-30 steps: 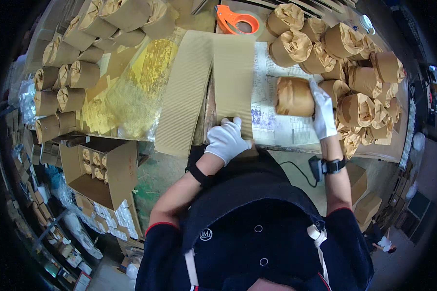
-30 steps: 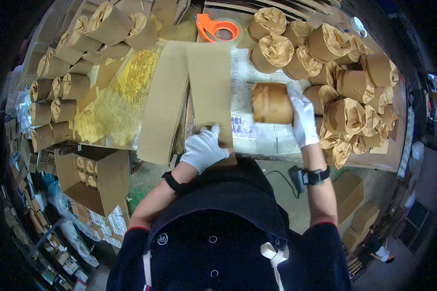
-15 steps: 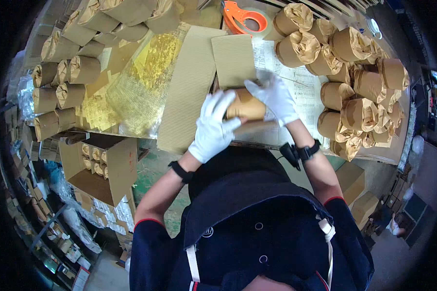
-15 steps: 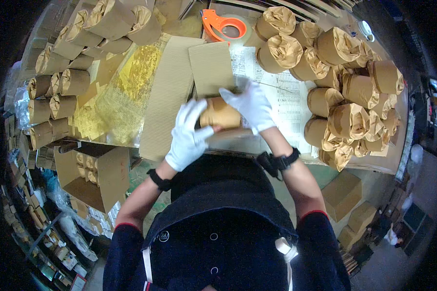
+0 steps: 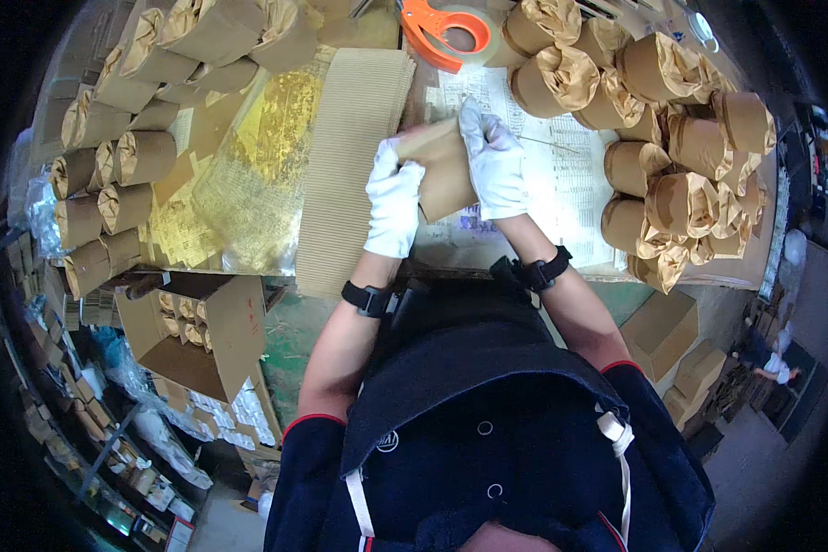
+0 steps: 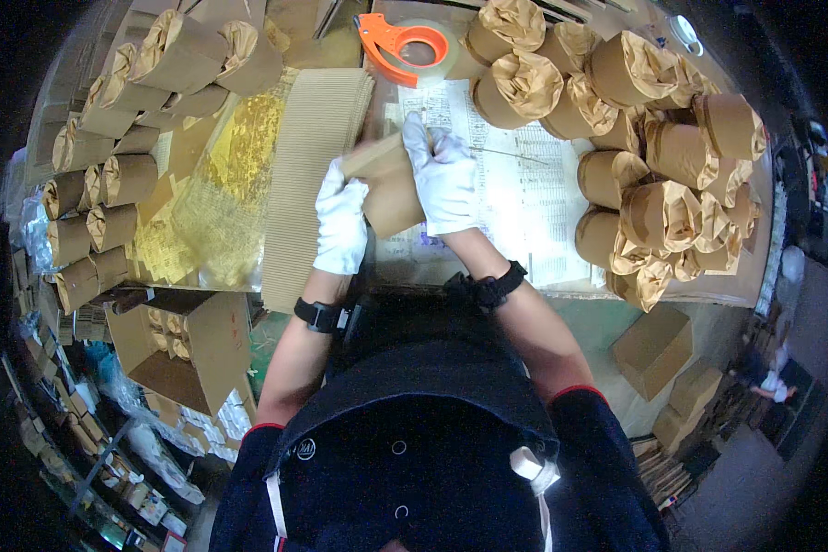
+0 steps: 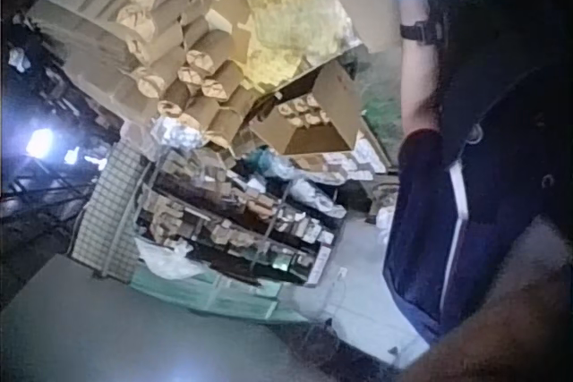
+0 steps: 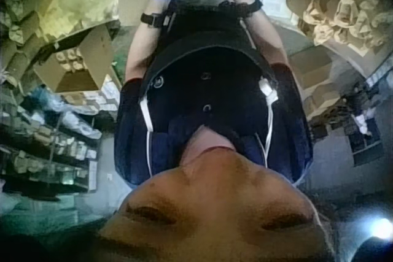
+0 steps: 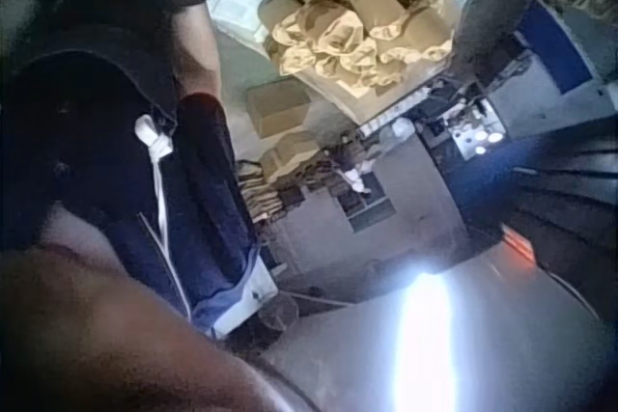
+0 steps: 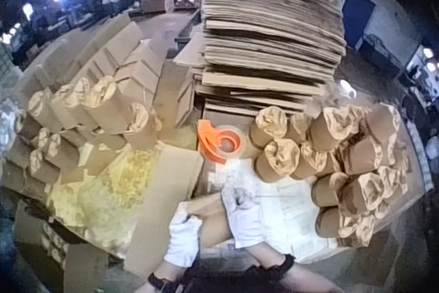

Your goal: The recorder wraps cylindrical objects in corrugated paper and secures them with adhesive tape using a handheld tape dispenser.

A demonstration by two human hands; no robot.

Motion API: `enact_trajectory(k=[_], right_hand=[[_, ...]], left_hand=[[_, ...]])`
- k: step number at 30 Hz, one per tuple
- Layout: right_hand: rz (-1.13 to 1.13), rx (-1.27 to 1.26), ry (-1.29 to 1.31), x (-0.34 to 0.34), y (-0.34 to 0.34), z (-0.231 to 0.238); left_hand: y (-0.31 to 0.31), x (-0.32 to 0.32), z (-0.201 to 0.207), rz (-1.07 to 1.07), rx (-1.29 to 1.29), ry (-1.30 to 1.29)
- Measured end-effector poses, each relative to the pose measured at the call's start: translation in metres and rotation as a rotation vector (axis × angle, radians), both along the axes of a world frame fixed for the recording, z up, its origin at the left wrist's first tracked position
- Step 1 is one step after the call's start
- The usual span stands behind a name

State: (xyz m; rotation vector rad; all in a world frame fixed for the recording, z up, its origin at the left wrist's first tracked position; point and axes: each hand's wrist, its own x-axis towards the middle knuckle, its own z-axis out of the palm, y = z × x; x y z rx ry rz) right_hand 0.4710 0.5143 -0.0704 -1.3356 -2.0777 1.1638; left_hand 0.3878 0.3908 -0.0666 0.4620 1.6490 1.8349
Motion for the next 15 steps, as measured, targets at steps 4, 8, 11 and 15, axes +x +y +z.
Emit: enact_trajectory(k=[4, 8, 11, 15], right_hand=[[0.193, -0.318, 0.318, 0.0, 0.022, 0.008], [0.356, 0.127, -0.048, -0.001, 0.061, 0.01], [0.498, 0.664, -0.251, -0.035, 0.102, 0.018], [0.583, 1.091, -0.655, -0.09, 0.123, -0.002]], left_hand=[[-0.026, 0.016, 0.003, -0.26, -0.177, 0.904], [-0.027, 0.018, 0.004, -0.384, -0.146, 1.136], [-0.022, 0.019, 0.004, -0.395, -0.28, 1.021], [-0.013, 0.025, 0.015, -0.419, -0.471, 0.861]])
